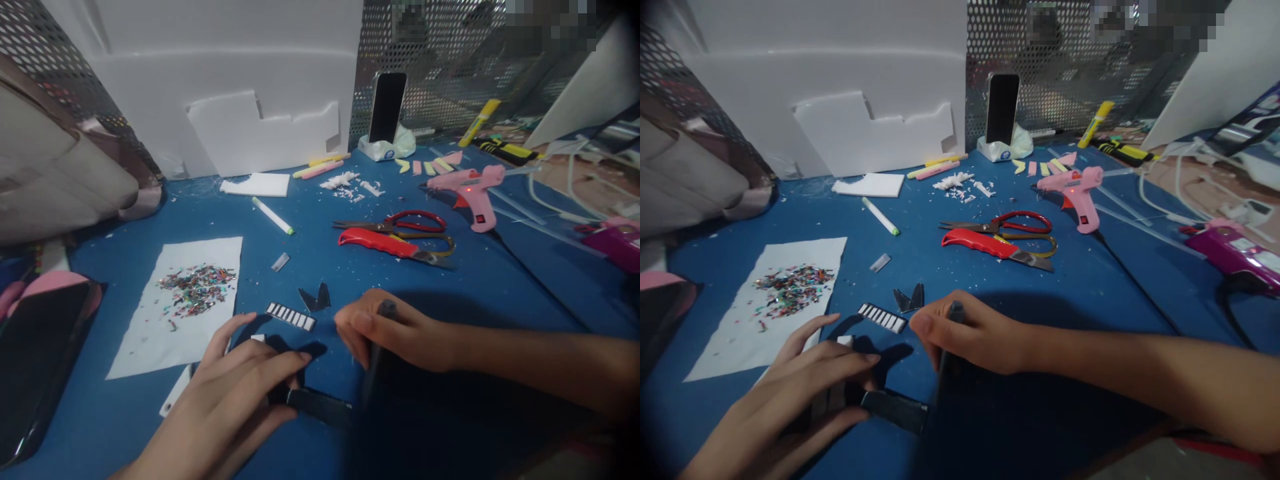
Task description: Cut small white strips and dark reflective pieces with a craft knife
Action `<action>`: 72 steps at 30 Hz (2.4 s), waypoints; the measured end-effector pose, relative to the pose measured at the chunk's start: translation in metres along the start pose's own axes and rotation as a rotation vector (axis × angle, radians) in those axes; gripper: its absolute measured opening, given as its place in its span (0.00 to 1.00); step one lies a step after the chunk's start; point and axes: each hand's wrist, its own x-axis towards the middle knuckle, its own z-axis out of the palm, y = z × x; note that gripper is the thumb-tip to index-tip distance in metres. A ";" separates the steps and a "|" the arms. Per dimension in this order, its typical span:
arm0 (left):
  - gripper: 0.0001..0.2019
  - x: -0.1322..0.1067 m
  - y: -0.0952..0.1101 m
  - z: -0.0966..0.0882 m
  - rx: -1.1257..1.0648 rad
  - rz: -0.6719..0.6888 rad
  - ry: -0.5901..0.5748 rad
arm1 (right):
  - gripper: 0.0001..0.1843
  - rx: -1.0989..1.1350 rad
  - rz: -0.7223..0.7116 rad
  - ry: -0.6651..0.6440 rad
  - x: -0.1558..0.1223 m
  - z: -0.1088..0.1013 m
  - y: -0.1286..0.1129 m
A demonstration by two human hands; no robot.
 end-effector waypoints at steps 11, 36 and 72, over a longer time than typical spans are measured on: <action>0.17 0.006 0.014 -0.006 -0.057 -0.086 0.169 | 0.27 0.177 -0.245 0.577 0.008 -0.005 0.009; 0.24 0.000 0.012 0.002 -0.006 0.073 0.175 | 0.23 -0.039 -0.296 0.643 0.011 -0.007 0.004; 0.19 -0.005 0.020 0.000 0.072 0.210 0.148 | 0.21 -0.082 -0.261 0.616 0.015 -0.005 0.001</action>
